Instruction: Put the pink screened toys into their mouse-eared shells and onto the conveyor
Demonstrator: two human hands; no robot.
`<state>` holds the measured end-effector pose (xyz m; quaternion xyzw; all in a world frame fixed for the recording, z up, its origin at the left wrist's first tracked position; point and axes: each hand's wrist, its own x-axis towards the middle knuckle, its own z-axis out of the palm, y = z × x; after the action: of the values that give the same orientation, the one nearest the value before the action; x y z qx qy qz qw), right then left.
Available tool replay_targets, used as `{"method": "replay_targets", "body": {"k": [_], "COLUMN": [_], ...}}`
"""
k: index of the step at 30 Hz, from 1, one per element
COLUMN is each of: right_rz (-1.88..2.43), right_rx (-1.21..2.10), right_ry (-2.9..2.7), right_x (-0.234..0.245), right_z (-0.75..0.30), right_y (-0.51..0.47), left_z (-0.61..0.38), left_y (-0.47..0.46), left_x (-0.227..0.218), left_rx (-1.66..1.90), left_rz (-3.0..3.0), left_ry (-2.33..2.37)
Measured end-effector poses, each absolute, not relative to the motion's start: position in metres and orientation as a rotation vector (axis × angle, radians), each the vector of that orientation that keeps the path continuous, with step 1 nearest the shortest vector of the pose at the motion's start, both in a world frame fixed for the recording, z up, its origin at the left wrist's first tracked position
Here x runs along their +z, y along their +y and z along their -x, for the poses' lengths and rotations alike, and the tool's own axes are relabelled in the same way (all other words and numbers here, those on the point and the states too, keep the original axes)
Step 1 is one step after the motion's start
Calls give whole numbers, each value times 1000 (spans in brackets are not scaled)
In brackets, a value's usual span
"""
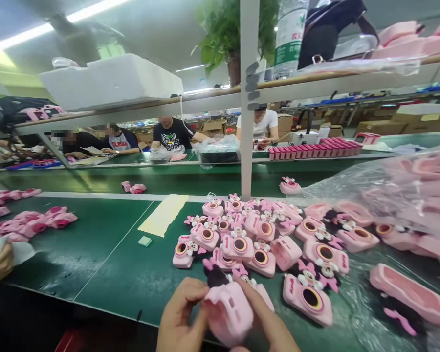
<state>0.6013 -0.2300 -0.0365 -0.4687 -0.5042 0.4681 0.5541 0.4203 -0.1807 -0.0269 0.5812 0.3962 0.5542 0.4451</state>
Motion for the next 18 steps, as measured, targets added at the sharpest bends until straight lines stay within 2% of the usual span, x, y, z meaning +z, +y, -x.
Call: {"method": "replay_targets", "body": {"k": [5, 10, 13, 18], "right_rz": [1113, 1106, 1060, 1243], "right_rx": [1133, 713, 579, 696], "right_ry": [-1042, -1392, -1324, -995], "right_x": [-42, -45, -45, -63], "right_z": [-594, -578, -571, -594], "right_y": [-235, -234, -244, -264], "left_z": [-440, -443, -434, -421], "left_y": [-195, -198, -189, -179], "left_x": [-33, -44, -33, -18], "left_rx": [1192, 1168, 1088, 1061], "left_rz": [-1047, -753, -423, -327], "left_ry": [883, 622, 532, 378]}}
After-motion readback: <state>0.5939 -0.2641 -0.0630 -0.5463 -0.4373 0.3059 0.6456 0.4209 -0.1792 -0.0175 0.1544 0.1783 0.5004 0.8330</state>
